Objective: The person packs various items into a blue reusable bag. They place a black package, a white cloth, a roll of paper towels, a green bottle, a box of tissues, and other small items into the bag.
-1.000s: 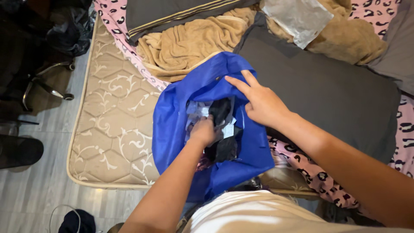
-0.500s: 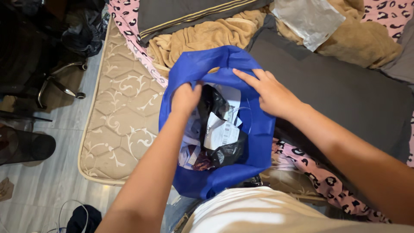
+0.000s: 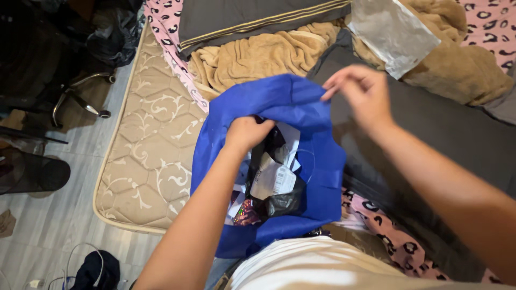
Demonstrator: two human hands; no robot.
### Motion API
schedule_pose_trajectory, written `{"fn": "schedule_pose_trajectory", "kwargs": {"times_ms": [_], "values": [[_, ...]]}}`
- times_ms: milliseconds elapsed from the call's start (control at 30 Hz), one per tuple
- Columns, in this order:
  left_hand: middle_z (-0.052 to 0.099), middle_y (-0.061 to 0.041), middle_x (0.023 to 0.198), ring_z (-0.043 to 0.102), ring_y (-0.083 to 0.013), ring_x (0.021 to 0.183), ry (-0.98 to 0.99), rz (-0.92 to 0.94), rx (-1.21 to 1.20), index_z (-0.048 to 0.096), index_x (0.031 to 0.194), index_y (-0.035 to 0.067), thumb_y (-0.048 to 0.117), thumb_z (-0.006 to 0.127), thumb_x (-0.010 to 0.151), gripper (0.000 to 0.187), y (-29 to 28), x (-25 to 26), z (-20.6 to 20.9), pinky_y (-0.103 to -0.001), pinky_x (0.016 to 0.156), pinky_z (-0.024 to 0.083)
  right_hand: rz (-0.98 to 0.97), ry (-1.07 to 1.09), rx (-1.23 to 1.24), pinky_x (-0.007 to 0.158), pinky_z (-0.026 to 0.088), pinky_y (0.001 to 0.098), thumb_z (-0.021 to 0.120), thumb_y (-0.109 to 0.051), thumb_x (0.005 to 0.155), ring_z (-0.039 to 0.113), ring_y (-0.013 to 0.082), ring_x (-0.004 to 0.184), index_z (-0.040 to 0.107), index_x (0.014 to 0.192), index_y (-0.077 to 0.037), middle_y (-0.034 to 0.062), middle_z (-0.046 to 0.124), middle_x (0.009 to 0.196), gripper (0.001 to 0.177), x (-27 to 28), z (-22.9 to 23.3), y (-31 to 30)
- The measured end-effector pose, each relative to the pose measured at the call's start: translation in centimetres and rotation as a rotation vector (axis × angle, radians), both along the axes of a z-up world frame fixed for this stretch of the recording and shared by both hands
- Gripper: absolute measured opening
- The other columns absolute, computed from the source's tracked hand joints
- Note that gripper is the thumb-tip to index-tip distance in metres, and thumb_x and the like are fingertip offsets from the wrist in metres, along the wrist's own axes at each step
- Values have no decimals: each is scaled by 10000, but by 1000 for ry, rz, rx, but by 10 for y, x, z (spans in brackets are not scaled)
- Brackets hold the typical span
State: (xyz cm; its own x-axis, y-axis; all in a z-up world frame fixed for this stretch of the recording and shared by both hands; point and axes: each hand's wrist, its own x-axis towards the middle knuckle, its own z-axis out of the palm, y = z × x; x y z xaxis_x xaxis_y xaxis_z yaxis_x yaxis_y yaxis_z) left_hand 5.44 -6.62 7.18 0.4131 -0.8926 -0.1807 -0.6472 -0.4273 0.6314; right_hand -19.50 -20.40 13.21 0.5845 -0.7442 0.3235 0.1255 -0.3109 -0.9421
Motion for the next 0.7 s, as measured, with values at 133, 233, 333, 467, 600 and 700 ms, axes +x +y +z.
{"fn": "schedule_pose_trajectory", "kwargs": {"times_ms": [133,233,333,467,600,700], "values": [[719,-154,1179,666,-367,1109,-30,-27,-4,736,1167,178,584,628,826,541,-8,1,0,-428,935,525,-278,427,-311,1077,454,419,681,-103,943,579,308,1205,750,1124,-70,220,643,1243,197,-26,-62,-110],[745,-110,1143,683,-346,1067,17,-45,-57,737,1161,185,566,623,840,512,-11,3,0,-415,897,536,-550,898,-370,1308,231,530,804,-302,885,236,476,1546,738,1201,-155,293,285,1663,355,-54,-113,-193],[766,-84,1081,719,-298,988,71,-38,-70,737,1147,170,512,646,852,461,-16,8,-5,-386,850,557,-665,1092,-276,1228,121,576,793,-215,750,-39,579,1496,702,1305,-155,354,-1,1666,566,-81,-132,-241],[762,-69,1083,728,-233,983,137,-85,-288,723,1144,125,413,694,876,395,-26,15,-31,-342,858,561,-737,1093,-227,1194,121,631,707,-143,797,-124,533,1529,627,1398,-64,356,-69,1689,612,-101,-129,-249],[715,-62,1116,668,-213,1021,181,-120,-202,684,1194,119,318,671,882,370,-45,18,-56,-342,889,522,-708,1085,-173,1181,132,689,689,-109,778,-35,496,1551,551,1480,-29,282,95,1701,719,-105,-127,-253],[700,-61,1078,649,-210,994,147,-103,-138,665,1209,120,315,636,893,373,-52,16,-57,-347,875,515,-683,1071,-210,1205,154,674,696,-104,786,38,481,1561,545,1464,18,255,196,1681,705,-108,-130,-249]]}}
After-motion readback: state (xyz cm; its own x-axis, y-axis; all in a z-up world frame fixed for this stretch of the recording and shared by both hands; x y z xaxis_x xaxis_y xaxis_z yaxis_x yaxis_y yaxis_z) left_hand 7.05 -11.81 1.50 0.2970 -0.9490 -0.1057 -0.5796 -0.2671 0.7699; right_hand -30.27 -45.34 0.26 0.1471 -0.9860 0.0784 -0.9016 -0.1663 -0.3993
